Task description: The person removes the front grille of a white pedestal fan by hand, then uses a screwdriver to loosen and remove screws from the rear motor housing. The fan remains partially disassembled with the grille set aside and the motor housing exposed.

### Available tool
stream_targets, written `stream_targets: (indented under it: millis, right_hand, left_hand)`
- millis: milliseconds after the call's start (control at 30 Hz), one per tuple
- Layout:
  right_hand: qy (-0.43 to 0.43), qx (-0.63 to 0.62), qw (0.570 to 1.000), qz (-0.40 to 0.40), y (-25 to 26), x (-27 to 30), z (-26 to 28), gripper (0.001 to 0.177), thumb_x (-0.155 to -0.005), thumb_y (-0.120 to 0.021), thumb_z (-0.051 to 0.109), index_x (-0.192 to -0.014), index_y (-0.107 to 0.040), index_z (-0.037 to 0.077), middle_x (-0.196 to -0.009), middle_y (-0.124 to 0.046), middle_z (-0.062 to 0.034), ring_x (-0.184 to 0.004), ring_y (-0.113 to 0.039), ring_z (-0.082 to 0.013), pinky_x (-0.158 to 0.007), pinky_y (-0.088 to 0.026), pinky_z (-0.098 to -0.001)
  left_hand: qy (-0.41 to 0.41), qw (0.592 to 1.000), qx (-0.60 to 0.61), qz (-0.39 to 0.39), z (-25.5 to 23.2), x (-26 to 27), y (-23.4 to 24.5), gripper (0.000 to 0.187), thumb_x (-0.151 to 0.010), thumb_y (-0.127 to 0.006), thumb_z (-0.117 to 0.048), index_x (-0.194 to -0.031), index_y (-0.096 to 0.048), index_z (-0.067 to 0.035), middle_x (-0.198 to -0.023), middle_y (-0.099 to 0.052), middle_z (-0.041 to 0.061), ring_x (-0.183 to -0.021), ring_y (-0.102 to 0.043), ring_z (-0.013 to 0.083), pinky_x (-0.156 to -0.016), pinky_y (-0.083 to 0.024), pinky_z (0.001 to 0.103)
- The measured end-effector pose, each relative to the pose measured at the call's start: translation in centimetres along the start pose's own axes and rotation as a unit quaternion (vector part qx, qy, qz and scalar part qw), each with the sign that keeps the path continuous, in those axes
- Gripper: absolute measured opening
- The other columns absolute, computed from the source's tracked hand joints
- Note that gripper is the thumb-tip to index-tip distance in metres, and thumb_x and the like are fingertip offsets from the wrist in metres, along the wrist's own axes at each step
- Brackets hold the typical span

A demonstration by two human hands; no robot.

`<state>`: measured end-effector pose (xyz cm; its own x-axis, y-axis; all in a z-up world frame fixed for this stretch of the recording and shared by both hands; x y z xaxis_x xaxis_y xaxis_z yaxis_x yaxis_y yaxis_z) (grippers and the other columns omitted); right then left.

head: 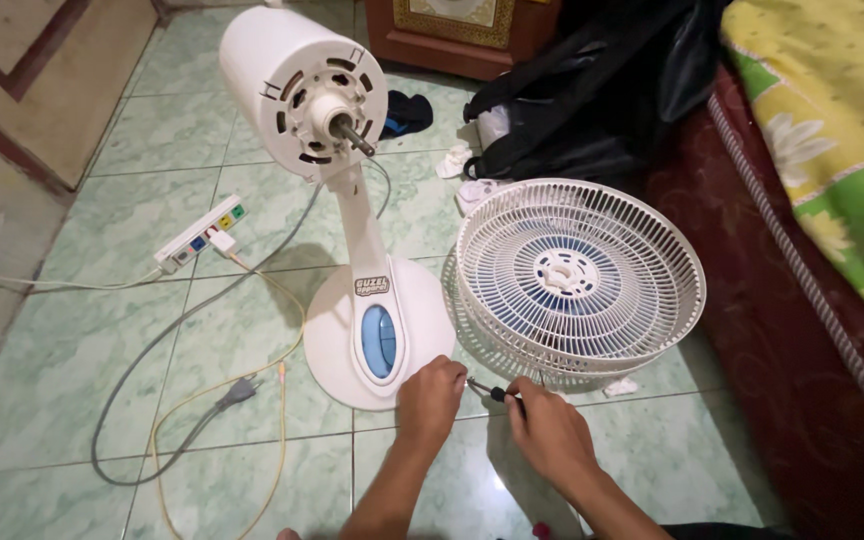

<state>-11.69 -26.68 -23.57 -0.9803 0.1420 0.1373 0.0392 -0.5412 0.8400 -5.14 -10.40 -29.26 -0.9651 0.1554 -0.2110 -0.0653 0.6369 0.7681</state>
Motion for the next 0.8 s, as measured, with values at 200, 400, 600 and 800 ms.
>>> stream_targets:
  millis: [200,400,600,800]
  right_hand:
    - [0.002,0.002,1.000,-0.007,0.2,0.2,0.0,0.017,-0.095,-0.058,0.025,-0.103,-0.067,0.012,-0.088,-0.075,-0.0168,-0.085,-0.071,-0.0402,-0.075,-0.053,-0.0511]
    - [0.011,0.005,1.000,-0.016,0.6,0.3,0.3,0.018,-0.095,-0.057,0.025,-0.103,-0.066,0.012,-0.088,-0.075,-0.0179,-0.084,-0.071,-0.0410,-0.075,-0.053,-0.0520]
    - [-0.003,-0.008,1.000,-0.019,0.9,0.6,0.2,0.018,-0.096,-0.057,0.025,-0.102,-0.066,0.011,-0.088,-0.075,-0.0175,-0.086,-0.071,-0.0403,-0.076,-0.053,-0.0515]
    - [0.015,-0.025,0.999,-0.027,0.8,0.8,0.2,0.019,-0.095,-0.057,0.025,-0.105,-0.066,0.011,-0.094,-0.074,-0.0176,-0.088,-0.070,-0.0399,-0.077,-0.053,-0.0505]
  left_hand:
    - [-0.015,1.000,0.003,0.021,-0.3,0.0,0.3,0.009,-0.087,-0.070,-0.015,-0.091,-0.079,-0.014,-0.096,-0.071,0.001,-0.078,-0.070,0.0297,-0.067,-0.055,0.043]
    - [-0.031,0.997,0.068,0.011,-0.4,0.8,1.5,0.014,-0.086,-0.070,-0.012,-0.096,-0.079,-0.015,-0.094,-0.072,0.004,-0.085,-0.070,0.0289,-0.071,-0.054,0.043]
    - [-0.008,0.995,0.095,0.003,-0.1,1.7,1.5,0.030,-0.083,-0.069,-0.007,-0.113,-0.070,-0.012,-0.096,-0.070,0.004,-0.091,-0.068,0.0280,-0.075,-0.054,0.042]
    - [-0.022,0.996,0.084,0.002,-0.6,2.9,1.5,0.030,-0.081,-0.071,-0.008,-0.111,-0.069,-0.010,-0.102,-0.069,0.007,-0.086,-0.067,0.0276,-0.076,-0.054,0.042]
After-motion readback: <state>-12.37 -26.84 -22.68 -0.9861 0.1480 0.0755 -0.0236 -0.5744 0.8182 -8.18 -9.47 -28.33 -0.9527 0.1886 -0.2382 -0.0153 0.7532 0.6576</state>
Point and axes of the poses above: each hand's wrist, its own x-axis away from the middle knuckle, its own y-axis out of the back of the hand, z = x × y, the point moved 5 cm from there along -x, towards the middle knuckle
